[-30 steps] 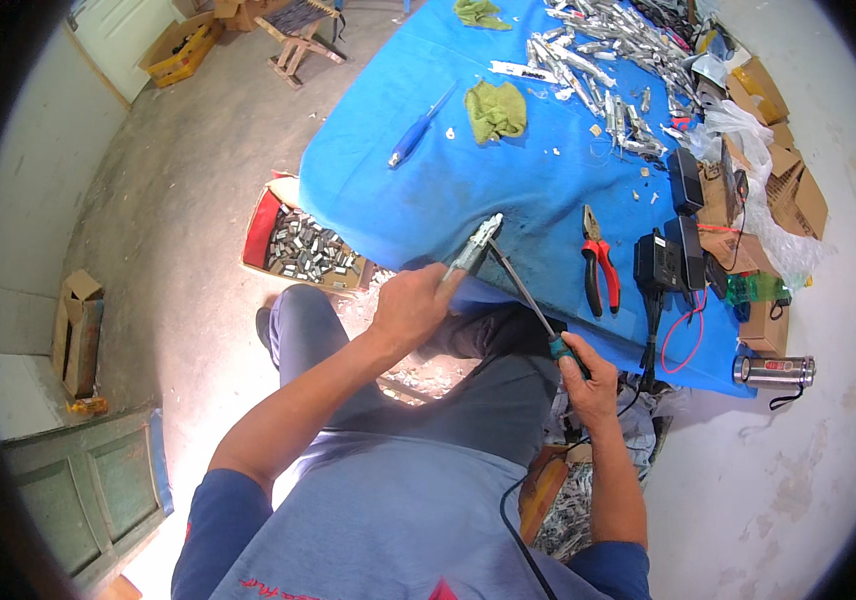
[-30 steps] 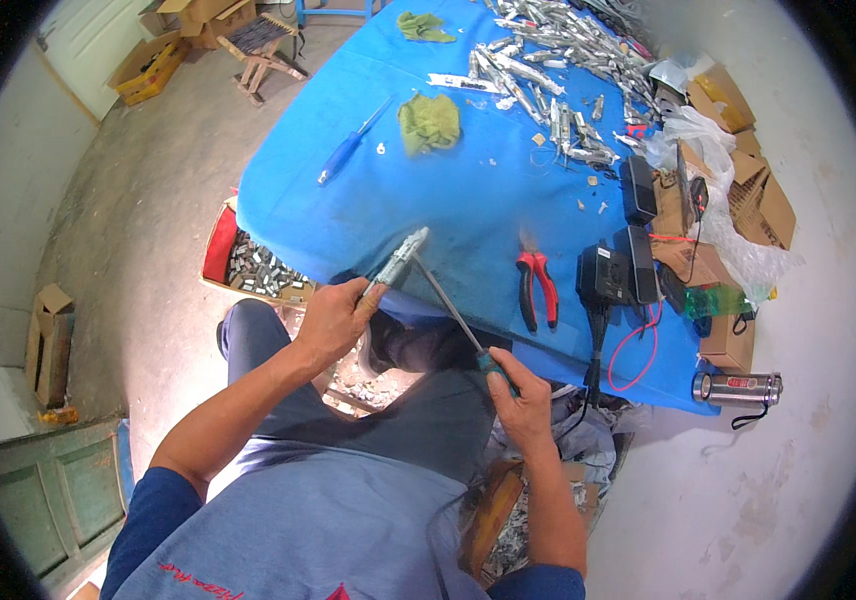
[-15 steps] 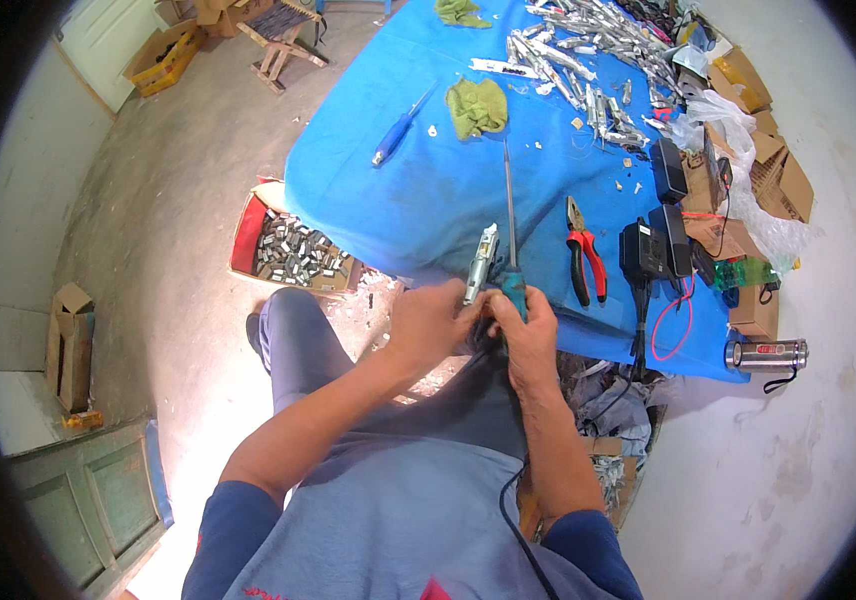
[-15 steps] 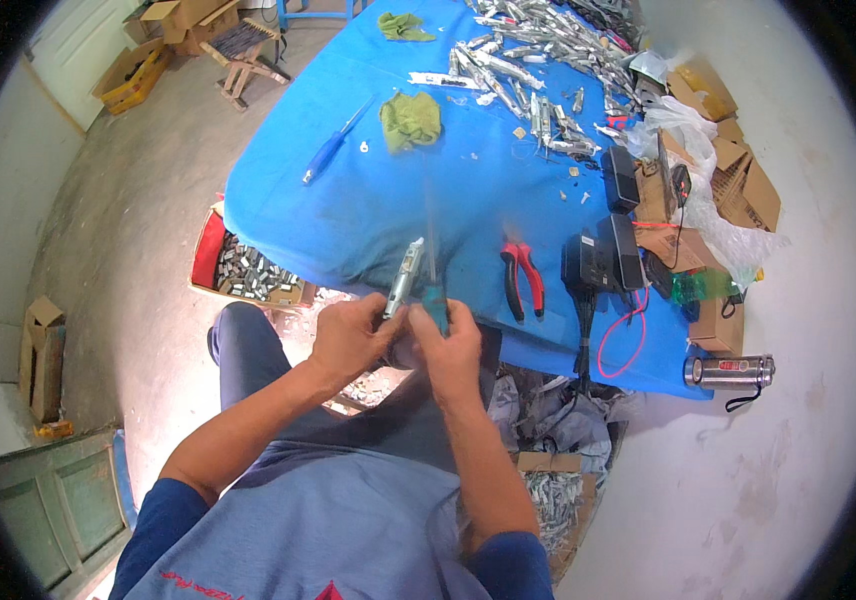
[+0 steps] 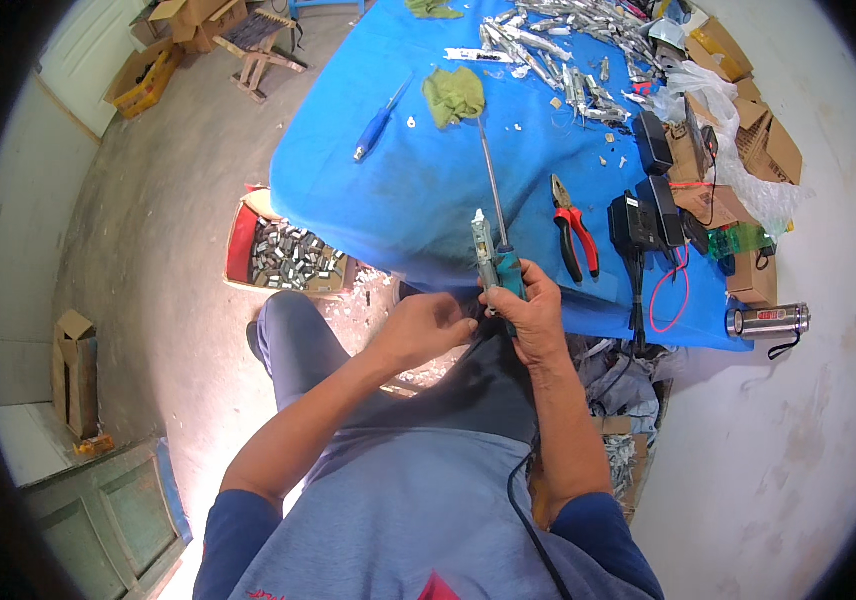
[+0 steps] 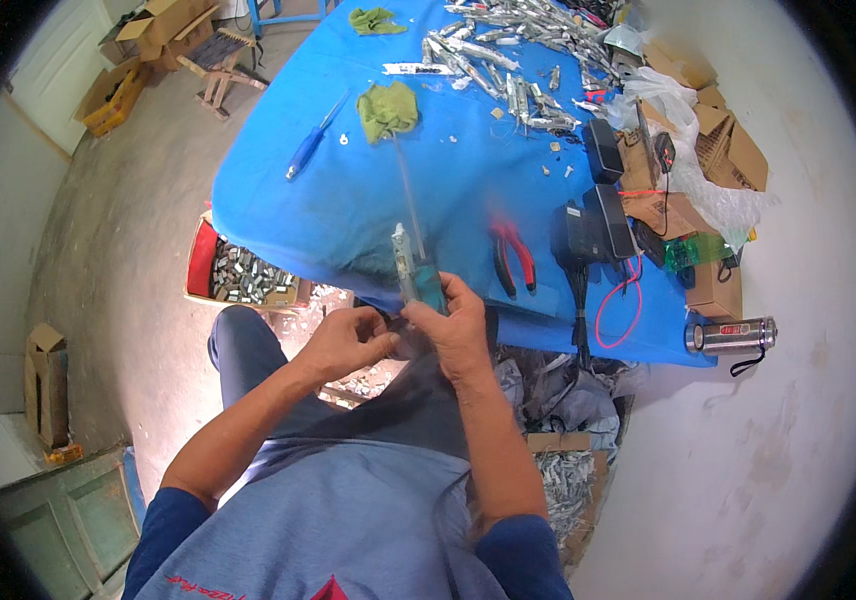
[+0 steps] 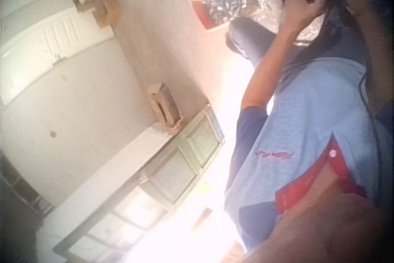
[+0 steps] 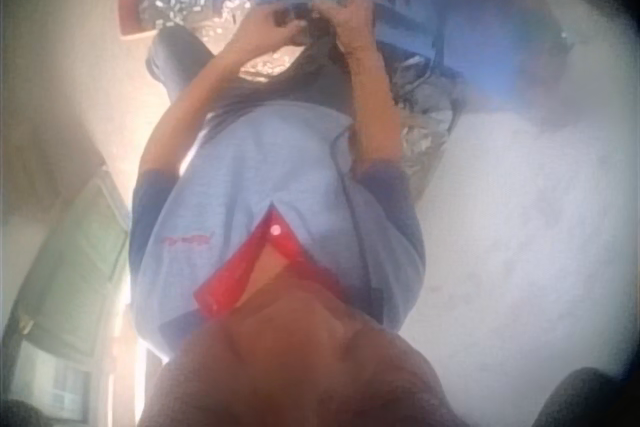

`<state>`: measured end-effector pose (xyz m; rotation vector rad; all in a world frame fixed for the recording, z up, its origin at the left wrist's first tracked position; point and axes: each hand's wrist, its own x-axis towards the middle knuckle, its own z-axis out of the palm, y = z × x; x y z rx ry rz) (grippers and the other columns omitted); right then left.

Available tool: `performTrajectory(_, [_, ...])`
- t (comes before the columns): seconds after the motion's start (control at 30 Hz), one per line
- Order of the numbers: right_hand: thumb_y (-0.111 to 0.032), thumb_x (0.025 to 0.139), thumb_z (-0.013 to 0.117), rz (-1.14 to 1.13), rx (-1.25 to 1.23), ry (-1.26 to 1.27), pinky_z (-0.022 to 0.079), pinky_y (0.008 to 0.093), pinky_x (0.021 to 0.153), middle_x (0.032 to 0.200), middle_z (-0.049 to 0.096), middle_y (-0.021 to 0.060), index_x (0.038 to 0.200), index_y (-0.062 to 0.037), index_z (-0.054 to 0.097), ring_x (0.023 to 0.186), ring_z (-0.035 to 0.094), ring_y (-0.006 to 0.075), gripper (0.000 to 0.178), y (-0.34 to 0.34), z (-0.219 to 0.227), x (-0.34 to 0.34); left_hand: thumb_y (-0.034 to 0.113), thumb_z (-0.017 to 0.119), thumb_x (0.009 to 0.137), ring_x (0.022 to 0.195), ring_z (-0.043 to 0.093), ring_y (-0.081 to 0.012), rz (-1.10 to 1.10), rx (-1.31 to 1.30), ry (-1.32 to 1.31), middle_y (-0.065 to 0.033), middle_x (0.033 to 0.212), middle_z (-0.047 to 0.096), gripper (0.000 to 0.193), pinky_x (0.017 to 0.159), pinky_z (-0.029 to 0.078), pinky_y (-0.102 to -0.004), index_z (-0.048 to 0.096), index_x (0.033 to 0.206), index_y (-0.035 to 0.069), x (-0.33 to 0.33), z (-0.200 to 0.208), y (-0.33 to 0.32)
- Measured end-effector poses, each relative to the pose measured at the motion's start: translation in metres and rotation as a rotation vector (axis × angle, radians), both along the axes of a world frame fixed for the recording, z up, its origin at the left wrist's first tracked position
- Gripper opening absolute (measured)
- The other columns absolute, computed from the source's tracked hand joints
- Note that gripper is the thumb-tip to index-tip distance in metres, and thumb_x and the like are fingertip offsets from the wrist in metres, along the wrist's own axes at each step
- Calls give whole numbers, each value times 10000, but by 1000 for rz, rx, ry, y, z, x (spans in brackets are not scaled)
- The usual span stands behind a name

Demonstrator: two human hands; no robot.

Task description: The person uses a screwdriver to drive a screw into a metal component held in one hand.

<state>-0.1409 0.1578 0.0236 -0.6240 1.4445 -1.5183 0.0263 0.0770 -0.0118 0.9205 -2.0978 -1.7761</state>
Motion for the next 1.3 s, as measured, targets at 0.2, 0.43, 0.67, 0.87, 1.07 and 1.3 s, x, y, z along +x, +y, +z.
performTrajectory(0.2, [-98, 754, 729, 329, 120, 163, 427, 213, 603, 846, 622, -8, 1096, 10, 651, 675, 535, 60, 367, -17, 35, -32, 306, 709, 905, 742, 528, -79, 129, 47, 72, -6, 774, 592, 326, 670, 433, -253, 624, 920, -9, 8, 1, -19])
performTrajectory(0.43, [-162, 717, 732, 745, 204, 328, 464, 241, 706, 939, 643, 12, 1119, 4, 654, 810, 568, 87, 443, -60, 55, -63, 433, 651, 921, 789, 556, -101, 248, 165, 122, -52, 813, 628, 505, 699, 455, -281, 643, 1015, -63, 23, 29, -52])
performTrajectory(0.67, [-183, 696, 759, 1081, 214, 495, 469, 250, 706, 908, 633, -2, 1114, -23, 653, 795, 553, 79, 461, -108, 57, -78, 424, 615, 966, 582, 479, -69, 150, 318, 114, 1, 696, 527, 418, 517, 377, -216, 617, 912, 10, 21, 33, -51])
performTrajectory(0.87, [-140, 732, 735, 1172, 194, 477, 434, 236, 548, 797, 614, -23, 1086, -26, 650, 649, 532, 67, 382, -135, 54, -79, 431, 606, 973, 537, 405, -62, 196, 516, 210, 13, 657, 482, 411, 475, 295, -221, 594, 894, 28, 18, 28, -52])
performTrajectory(1.07, [-128, 751, 736, 1049, 121, 480, 474, 238, 662, 914, 646, 6, 1120, -19, 640, 776, 573, 80, 396, -133, 48, -84, 408, 636, 957, 544, 410, -68, 277, 453, 202, 7, 650, 484, 402, 480, 299, -231, 605, 948, 8, 14, 33, -51])
performTrajectory(1.3, [-168, 773, 735, 928, -35, 584, 475, 292, 856, 987, 656, 45, 1111, -17, 646, 922, 586, 126, 380, -110, 50, -79, 348, 676, 950, 553, 418, -57, 275, 453, 231, 5, 668, 492, 407, 483, 313, -220, 578, 1092, -21, 12, 29, -44])
